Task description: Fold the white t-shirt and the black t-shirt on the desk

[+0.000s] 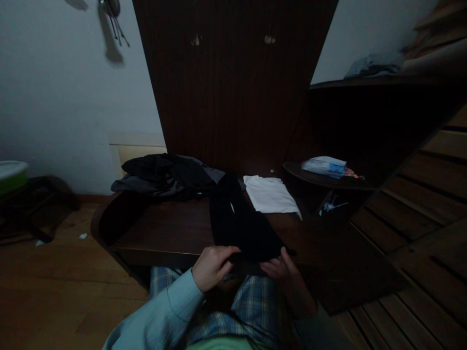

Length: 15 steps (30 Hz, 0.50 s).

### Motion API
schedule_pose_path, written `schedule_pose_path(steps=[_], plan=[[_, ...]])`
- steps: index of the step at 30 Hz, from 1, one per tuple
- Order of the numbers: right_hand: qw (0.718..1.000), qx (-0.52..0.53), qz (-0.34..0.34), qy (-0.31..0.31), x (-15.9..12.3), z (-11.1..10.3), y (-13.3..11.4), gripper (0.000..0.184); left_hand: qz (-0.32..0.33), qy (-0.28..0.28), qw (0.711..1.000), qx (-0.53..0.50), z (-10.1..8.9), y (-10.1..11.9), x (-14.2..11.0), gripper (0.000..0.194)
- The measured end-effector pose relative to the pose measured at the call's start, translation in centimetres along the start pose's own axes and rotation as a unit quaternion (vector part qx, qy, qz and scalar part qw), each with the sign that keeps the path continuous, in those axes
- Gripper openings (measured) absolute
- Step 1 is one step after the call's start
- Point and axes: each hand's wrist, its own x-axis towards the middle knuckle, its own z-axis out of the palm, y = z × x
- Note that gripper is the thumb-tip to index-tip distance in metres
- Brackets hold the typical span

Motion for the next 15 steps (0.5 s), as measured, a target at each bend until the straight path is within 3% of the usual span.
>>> schedule_pose_path(steps=[2, 4, 7, 9, 13, 15], plan=[[0.998, 0.047, -0.041, 0.029, 0.4, 0.8, 0.0, 0.045, 0.037, -0.008, 0.999, 0.002, -1.0, -0.3, 0.7, 0.031], [0.994, 0.062, -0.068, 0.056, 0.5, 1.6, 0.0, 0.046, 0.034, 0.044, 0.998, 0.009, -2.1, -1.6, 2.1, 0.032], [0.988, 0.075, -0.084, 0.102, 0.4, 2.5, -0.1, 0.049, -0.07, 0.172, 0.98, 0.068, -3.9, -5.1, 5.8, 0.035], [0.989, 0.068, -0.078, 0.106, 0.4, 2.9, -0.2, 0.05, -0.133, 0.207, 0.96, 0.132, -4.8, -7.8, 8.7, 0.041], [0.992, 0.015, -0.091, 0.09, 0.5, 3.1, -0.1, 0.049, -0.179, 0.167, 0.941, 0.234, -5.3, -11.4, 13.2, 0.052], [0.991, 0.006, -0.096, 0.095, 0.7, 3.1, 0.0, 0.049, -0.188, 0.15, 0.932, 0.271, -5.0, -11.8, 14.3, 0.045]])
